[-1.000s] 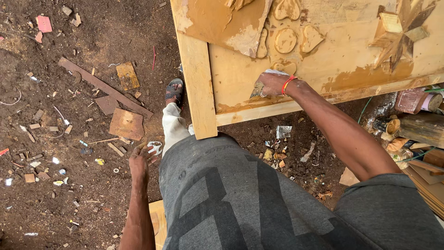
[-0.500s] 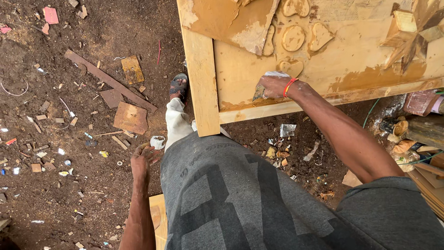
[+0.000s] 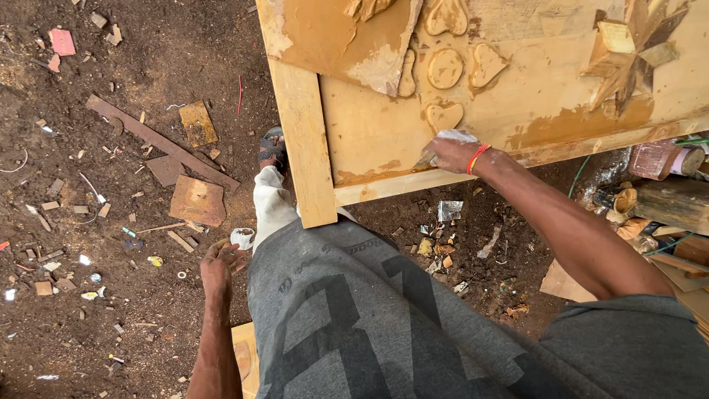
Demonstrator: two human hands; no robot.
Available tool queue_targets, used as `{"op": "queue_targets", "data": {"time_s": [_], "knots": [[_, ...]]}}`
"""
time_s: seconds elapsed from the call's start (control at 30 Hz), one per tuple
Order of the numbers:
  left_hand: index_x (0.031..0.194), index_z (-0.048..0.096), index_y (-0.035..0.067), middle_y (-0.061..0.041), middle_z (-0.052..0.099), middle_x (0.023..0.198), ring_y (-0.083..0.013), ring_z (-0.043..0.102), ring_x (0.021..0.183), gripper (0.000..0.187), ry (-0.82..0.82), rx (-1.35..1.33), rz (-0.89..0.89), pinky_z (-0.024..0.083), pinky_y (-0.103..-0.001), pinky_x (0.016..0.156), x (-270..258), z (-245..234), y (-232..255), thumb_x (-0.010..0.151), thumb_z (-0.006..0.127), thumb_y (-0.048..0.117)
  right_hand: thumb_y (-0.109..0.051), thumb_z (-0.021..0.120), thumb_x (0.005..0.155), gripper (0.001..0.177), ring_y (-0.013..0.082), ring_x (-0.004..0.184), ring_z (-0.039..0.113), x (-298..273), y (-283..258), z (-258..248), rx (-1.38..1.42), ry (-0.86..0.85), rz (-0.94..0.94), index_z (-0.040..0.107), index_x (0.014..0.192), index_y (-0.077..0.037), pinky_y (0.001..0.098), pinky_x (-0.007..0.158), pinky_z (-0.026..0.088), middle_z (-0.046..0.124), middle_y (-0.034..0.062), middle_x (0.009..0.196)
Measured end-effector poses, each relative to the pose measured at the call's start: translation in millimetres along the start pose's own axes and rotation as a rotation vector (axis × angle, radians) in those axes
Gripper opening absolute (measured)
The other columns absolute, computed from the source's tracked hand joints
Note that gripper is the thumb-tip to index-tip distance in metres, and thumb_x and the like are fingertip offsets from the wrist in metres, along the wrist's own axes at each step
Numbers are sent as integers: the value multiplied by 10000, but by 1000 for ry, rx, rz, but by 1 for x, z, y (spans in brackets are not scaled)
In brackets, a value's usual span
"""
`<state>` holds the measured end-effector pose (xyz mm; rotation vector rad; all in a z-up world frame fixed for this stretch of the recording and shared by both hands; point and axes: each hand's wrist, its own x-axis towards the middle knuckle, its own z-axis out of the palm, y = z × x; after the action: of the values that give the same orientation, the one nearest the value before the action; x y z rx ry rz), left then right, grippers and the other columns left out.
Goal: The person applies a brown paste to a wooden board featuring carved heart and star patterns using a small scraper. They spread the paste over the carved areas and smooth it into the grooves, then scrape off excess material from the surface.
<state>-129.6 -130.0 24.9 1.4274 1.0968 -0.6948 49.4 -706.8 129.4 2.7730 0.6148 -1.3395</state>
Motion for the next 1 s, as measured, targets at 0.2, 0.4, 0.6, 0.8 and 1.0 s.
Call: {"op": "queue_targets", "data": {"time_s": [0.2, 0.4, 0.6, 0.8, 1.0], "knots": [[1399, 568, 21, -174, 701, 1234, -257, 713, 1008, 363, -6, 30, 26, 626, -372, 804, -7, 11, 8, 1064, 462, 114, 34, 544, 847, 491, 282, 671, 649, 10, 41, 2, 269, -198, 198, 645, 1320, -48, 442, 612, 576, 695, 219, 817], [1385, 569, 3, -188, 704, 1226, -260, 710, 999, 354, 12, -13, 27, 627, -379, 785, -6, 13, -6, 1055, 481, 94, -44, 499, 995, 328, 239, 835, 666, -64, -23, 40, -171, 244, 108, 666, 1269, -108, 363, 608, 595, 726, 193, 1012], [1373, 583, 19, -181, 701, 1232, -267, 705, 1001, 338, -4, 58, 3, 628, -382, 803, -6, 23, -15, 1066, 484, 121, -87, 489, 972, 371, 299, 821, 704, -68, 6, 16, 259, 27, 252, 678, 1287, -140, 446, 665, 599, 727, 173, 1079], [1372, 583, 29, -170, 703, 1240, -263, 721, 1019, 351, -24, 31, 51, 634, -383, 808, -11, 35, -15, 1049, 471, 109, -62, 583, 861, 328, 300, 789, 702, -14, 27, 10, 171, -68, 158, 724, 1157, -64, 471, 714, 551, 751, 205, 958], [1378, 580, 35, -167, 709, 1234, -258, 711, 1002, 349, -12, 30, 19, 620, -390, 819, -29, 40, -25, 1054, 492, 129, -4, 594, 827, 226, 298, 676, 667, 12, 36, 18, 221, -177, 132, 707, 1016, 44, 504, 617, 554, 665, 185, 765]]}}
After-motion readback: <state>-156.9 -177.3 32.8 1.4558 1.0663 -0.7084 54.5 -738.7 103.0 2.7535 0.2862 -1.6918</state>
